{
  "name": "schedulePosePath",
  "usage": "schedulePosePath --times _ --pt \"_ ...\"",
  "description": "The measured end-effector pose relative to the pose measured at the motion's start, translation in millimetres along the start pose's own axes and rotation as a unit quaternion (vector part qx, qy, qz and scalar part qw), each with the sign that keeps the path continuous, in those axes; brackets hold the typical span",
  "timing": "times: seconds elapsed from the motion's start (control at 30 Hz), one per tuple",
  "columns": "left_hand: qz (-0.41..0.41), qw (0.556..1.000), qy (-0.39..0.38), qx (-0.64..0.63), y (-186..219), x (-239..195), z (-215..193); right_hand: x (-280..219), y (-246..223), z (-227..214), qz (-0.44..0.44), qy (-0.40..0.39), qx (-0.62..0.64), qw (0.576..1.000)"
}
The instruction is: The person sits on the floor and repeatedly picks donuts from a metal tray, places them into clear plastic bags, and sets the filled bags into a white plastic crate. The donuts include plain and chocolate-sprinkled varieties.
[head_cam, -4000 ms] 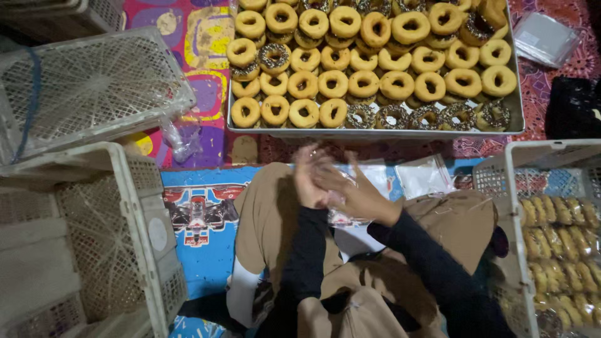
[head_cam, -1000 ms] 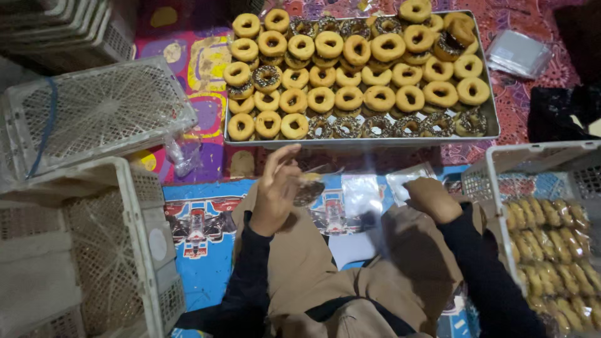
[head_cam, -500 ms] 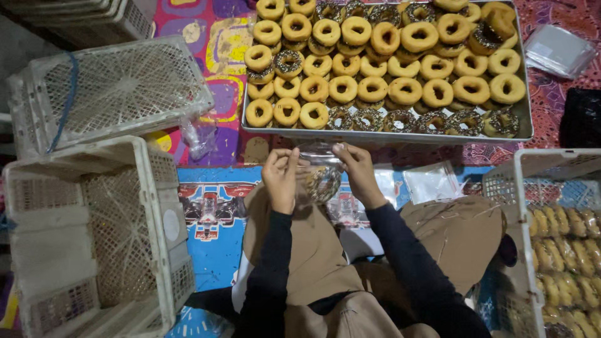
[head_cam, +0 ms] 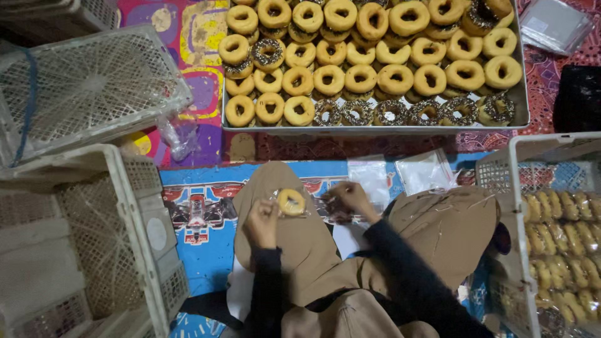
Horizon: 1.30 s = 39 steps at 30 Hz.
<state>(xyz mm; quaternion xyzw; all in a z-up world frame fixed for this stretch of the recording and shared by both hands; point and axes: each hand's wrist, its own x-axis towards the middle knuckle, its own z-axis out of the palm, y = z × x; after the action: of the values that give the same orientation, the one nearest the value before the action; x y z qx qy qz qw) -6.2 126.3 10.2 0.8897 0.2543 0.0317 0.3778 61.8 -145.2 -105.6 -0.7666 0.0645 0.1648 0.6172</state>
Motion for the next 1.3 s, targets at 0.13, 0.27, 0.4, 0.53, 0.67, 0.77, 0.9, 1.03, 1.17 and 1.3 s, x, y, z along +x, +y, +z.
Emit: schedulePosePath --times 0.13,0.27,0.4,0.53,0.67,0.77,0.9,1.03,1.17,1.3 --pt "0.118 0.989 0.004 -0.083 19.1 41.0 83.5 44.7 29.6 -90.5 -0.156 0.073 -0.61 0.774" --pt "0.159 0.987 -0.01 0.01 41.5 74.6 166.1 61.5 40.6 -112.2 -0.196 -0.031 -0.592 0.781" --pt "0.278 0.951 0.05 0.13 47.6 59.0 173.1 58.8 41.4 -106.7 -0.216 -0.048 -0.595 0.773" --pt "0.31 0.949 -0.046 -0.008 67.1 26.2 157.0 59.3 20.9 -106.5 -0.255 -0.003 -0.585 0.77" --pt "0.27 0.94 -0.11 -0.179 89.0 3.7 180.9 18.7 -12.0 -111.8 -0.273 -0.036 -0.597 0.753" --pt "0.21 0.915 -0.253 -0.233 104.7 -8.6 212.3 -34.5 -39.8 -117.4 -0.354 0.022 -0.584 0.73" --pt "0.266 0.908 -0.253 -0.202 122.8 -41.2 225.6 -88.8 -70.7 -123.9 -0.247 0.003 -0.645 0.723" --pt "0.362 0.897 -0.254 -0.013 143.6 -74.8 199.8 -107.4 -79.6 -123.3 -0.044 -0.054 -0.69 0.721" --pt "0.53 0.822 -0.16 -0.132 157.7 -107.5 157.7 -106.2 -78.5 -123.1 -0.276 0.107 -0.631 0.718" --pt "0.432 0.877 -0.036 -0.208 153.5 -93.6 120.5 -96.3 -102.1 -110.2 -0.104 0.097 -0.503 0.853"
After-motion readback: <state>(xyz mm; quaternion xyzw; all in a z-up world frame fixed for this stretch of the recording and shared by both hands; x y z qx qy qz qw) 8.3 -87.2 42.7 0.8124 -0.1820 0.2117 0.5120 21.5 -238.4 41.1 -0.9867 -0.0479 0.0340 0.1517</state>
